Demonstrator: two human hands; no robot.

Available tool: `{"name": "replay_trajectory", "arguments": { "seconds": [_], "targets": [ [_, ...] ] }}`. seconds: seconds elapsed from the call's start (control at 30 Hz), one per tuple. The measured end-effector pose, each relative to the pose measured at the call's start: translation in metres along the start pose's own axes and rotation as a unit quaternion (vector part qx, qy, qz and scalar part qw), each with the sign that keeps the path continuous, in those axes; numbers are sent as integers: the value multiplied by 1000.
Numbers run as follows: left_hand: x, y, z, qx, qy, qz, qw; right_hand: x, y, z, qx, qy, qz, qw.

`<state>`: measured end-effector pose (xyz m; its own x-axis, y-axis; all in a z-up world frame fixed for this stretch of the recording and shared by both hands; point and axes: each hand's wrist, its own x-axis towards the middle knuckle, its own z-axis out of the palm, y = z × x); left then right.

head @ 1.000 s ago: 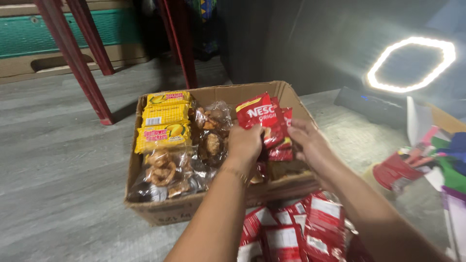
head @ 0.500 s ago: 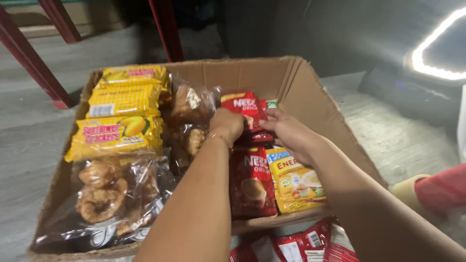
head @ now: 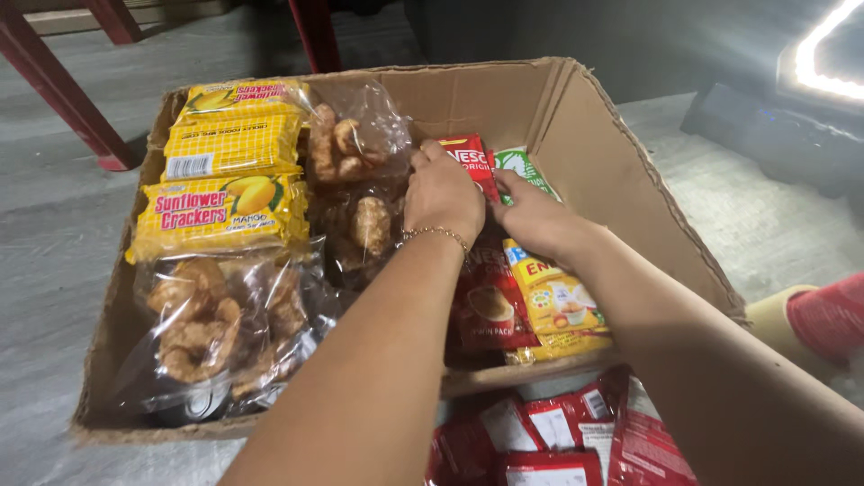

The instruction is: The person uses scissors to cut open yellow and red snack packets on the floor, then places the opened packets into a cardboard box alongside other snacks. The person handles the packets one at a time, cutting and arranging them inside the box.

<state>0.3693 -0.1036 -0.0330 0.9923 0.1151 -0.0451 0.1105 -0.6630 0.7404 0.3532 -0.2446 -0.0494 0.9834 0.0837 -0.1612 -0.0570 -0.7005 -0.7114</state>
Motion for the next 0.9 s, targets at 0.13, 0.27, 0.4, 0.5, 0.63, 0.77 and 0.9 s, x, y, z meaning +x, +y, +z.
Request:
{"name": "replay_trajectory", "arguments": {
  "seconds": [0.13,0.27,0.4,0.5,0.63,0.77,0.9],
  "targets": [
    [-10,-5,-19,64,-67,27,995,-4,-2,0,-132,66,-83,986],
    [-33,-6,-47,86,-53,110,989,-25,-20,-10,-140,128,-152,970],
    [-67,4,-74,115,-57,199,972,-69,-53,-22,-49,163,-124,978],
    [-98,12,-92,108,-73,221,967,-112,-78,-24,-70,208,-230,948],
    [-143,10,-116,119,-66,271,953,-180,-100,-9,-37,285,-287,914],
    [-209,-14,-120,65,81,357,928,-239,-96,25,24,284,-196,938],
    [-261,-52,-114,130,113,433,885,-284,-63,68,1,247,-124,961]
  ]
}}
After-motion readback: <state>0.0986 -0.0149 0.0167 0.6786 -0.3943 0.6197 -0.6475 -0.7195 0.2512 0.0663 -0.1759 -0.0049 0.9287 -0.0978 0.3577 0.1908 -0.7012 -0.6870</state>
